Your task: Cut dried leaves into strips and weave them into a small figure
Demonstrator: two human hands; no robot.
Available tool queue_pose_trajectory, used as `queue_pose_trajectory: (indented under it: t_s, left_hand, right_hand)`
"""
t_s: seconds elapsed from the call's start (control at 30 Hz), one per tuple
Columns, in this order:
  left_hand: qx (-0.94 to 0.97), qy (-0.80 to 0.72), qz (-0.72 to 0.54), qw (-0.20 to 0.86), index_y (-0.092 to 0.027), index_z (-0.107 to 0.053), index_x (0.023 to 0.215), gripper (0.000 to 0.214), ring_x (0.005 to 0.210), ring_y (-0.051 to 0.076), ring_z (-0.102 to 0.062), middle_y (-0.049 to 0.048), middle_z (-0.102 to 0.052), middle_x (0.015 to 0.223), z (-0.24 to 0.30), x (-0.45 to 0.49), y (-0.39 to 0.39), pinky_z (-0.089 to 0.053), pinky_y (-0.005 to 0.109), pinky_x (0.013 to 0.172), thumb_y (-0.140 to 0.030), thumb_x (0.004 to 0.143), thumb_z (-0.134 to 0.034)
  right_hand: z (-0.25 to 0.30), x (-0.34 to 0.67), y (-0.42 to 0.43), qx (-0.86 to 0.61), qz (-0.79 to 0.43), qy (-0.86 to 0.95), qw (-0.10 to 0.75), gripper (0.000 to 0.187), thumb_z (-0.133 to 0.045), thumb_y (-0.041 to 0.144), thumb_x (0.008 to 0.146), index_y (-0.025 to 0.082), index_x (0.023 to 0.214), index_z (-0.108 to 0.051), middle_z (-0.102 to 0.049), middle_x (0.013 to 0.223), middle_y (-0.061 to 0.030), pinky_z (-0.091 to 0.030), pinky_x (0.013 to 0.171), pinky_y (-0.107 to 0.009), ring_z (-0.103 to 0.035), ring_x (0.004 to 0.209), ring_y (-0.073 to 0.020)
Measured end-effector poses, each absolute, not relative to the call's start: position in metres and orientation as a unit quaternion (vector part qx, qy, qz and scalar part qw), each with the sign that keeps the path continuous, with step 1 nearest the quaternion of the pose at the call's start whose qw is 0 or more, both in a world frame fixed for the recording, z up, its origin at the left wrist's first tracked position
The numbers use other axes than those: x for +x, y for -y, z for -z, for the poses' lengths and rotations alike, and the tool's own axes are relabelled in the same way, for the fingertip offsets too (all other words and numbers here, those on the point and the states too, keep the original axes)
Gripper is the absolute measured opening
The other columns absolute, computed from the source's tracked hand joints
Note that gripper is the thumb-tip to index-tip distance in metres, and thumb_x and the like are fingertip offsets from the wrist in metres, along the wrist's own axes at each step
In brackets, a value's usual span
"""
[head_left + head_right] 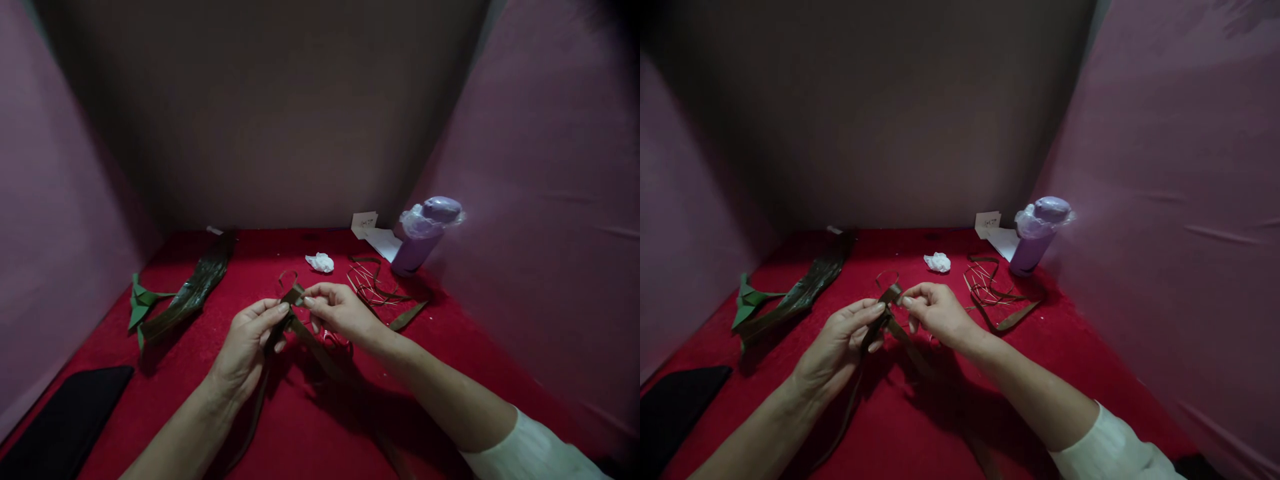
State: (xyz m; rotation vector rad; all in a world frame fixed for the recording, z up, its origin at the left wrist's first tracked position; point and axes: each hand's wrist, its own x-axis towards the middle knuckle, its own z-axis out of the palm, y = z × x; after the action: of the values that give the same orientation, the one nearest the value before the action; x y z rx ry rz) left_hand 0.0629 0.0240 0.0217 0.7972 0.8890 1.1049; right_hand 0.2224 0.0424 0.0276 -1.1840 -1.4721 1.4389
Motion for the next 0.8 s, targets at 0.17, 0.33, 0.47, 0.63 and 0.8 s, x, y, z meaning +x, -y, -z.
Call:
queue_pose_trajectory:
  t_s: [0.17,0.33,0.47,0.63,0.8]
  left_hand:
    - [0.348,-0.398,-0.515,0.675,-0.012,-0.059,0.073,0.010,0.052,0.006,-0.044,-0.0011,-0.054,0.065,-0.022,0.061,-0.026,-0.035,0.017,0.040,-0.021,0.073,-0.065]
    - [0.354,-0.393,-0.517,0.673,-0.012,-0.057,0.070,0.011,0.050,0.006,-0.041,-0.0018,-0.052,0.063,-0.022,0.061,-0.026,-0.034,0.017,0.039,-0.020,0.073,-0.065]
    - [0.369,-0.388,-0.509,0.674,-0.012,-0.058,0.072,0.011,0.051,0.006,-0.042,-0.0015,-0.052,0.063,-0.020,0.063,-0.026,-0.034,0.017,0.039,-0.021,0.073,-0.064]
    - [0.371,-0.384,-0.488,0.690,-0.012,-0.059,0.075,0.009,0.050,0.006,-0.043,-0.0008,-0.053,0.064,-0.019,0.064,-0.023,-0.035,0.018,0.040,-0.020,0.074,-0.064]
    - [0.374,-0.371,-0.482,0.700,-0.011,-0.061,0.077,0.010,0.053,0.006,-0.043,-0.0001,-0.053,0.067,-0.020,0.064,-0.021,-0.035,0.017,0.040,-0.020,0.075,-0.063]
  right_hand:
    - [-0.030,0.226,-0.045,-0.464,-0.553,0.577,0.382,0.010,-0.055,0.022,0.080,0.012,0.078,-0.057,-0.057,0.056,0.0016,-0.033,0.044,-0.019,-0.046,0.044,-0.0055]
    - [-0.030,0.227,-0.046,-0.449,-0.531,0.581,0.423,0.007,-0.057,0.019,0.077,0.013,0.080,-0.059,-0.058,0.062,0.0011,-0.042,0.054,-0.022,-0.052,0.053,-0.0074]
    - [-0.025,0.227,-0.045,-0.453,-0.486,0.607,0.436,0.017,-0.060,0.021,0.076,0.016,0.092,-0.059,-0.059,0.067,0.0009,-0.043,0.055,-0.023,-0.052,0.055,-0.0084]
    - [-0.019,0.226,-0.042,-0.456,-0.424,0.660,0.421,0.017,-0.058,0.023,0.079,0.018,0.095,-0.061,-0.062,0.076,-0.0013,-0.045,0.063,-0.026,-0.056,0.066,-0.0112]
    - [-0.018,0.224,-0.041,-0.419,-0.439,0.678,0.414,0.015,-0.059,0.022,0.078,0.018,0.093,-0.062,-0.065,0.091,-0.0037,-0.045,0.078,-0.030,-0.059,0.084,-0.0146]
